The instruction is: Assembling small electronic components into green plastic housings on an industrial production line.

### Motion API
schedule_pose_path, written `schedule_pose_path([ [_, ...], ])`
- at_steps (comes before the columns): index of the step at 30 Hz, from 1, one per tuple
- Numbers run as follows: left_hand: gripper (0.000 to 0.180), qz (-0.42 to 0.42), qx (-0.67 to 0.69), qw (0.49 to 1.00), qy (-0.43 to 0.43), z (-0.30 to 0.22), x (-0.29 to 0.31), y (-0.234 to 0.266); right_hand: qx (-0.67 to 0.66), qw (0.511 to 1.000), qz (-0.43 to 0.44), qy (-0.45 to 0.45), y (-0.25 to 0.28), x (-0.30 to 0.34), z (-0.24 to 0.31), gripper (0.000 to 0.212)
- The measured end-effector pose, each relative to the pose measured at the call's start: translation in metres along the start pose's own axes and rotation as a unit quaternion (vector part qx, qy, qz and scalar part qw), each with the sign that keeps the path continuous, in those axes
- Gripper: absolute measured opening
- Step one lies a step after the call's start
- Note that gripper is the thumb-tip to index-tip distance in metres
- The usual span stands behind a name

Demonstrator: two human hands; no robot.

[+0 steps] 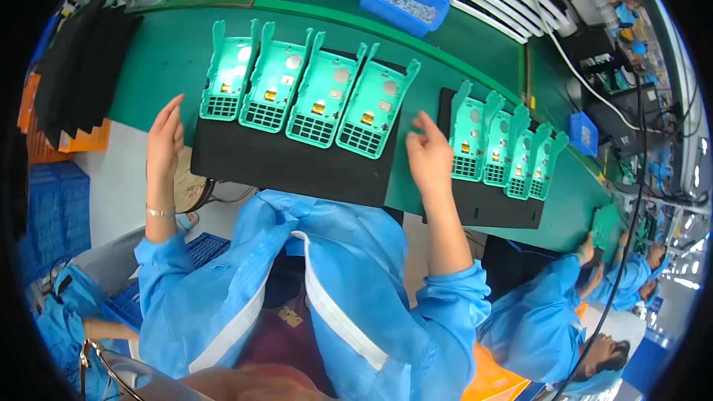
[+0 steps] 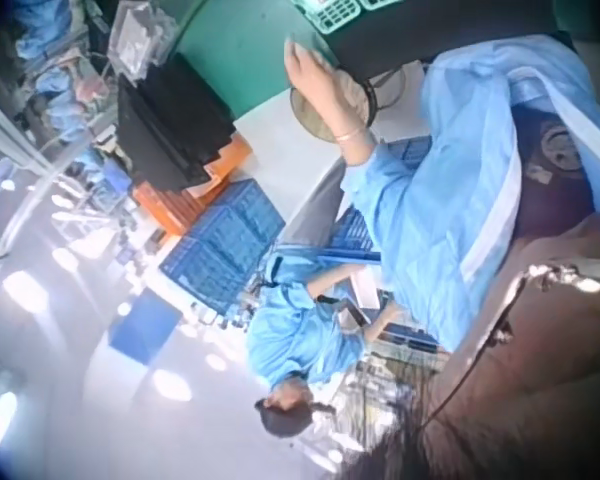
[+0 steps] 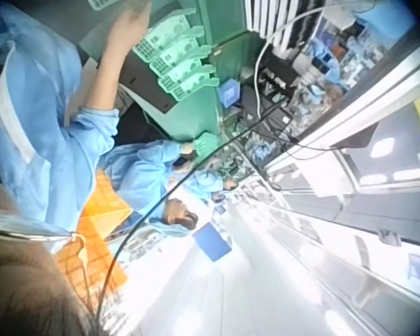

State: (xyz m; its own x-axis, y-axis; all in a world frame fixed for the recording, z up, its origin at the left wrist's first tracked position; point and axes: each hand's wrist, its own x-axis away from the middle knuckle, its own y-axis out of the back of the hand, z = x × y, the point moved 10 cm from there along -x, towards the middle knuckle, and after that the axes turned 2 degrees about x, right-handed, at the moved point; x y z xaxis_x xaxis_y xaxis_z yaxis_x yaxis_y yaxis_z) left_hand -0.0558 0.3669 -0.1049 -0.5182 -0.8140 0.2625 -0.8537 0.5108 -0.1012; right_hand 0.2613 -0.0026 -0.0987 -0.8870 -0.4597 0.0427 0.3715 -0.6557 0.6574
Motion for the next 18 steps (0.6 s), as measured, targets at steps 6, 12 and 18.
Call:
schedule_pose_path([
  [6,0.035,0.013,-0.245,0.969,0.008,0.004,-0.050,0.006,0.101,0.994,-0.035,0.034,0.028,0.008,0.005,0.036],
  [12,0.028,0.021,-0.179,0.983,0.037,0.008,-0.045,-0.029,0.141,0.987,-0.079,0.007,0.077,0.002,-0.032,0.036],
  [18,0.033,0.101,-0.121,0.987,0.040,0.011,-0.035,-0.049,-0.102,0.992,-0.074,-0.020,0.019,-0.002,0.019,0.043],
])
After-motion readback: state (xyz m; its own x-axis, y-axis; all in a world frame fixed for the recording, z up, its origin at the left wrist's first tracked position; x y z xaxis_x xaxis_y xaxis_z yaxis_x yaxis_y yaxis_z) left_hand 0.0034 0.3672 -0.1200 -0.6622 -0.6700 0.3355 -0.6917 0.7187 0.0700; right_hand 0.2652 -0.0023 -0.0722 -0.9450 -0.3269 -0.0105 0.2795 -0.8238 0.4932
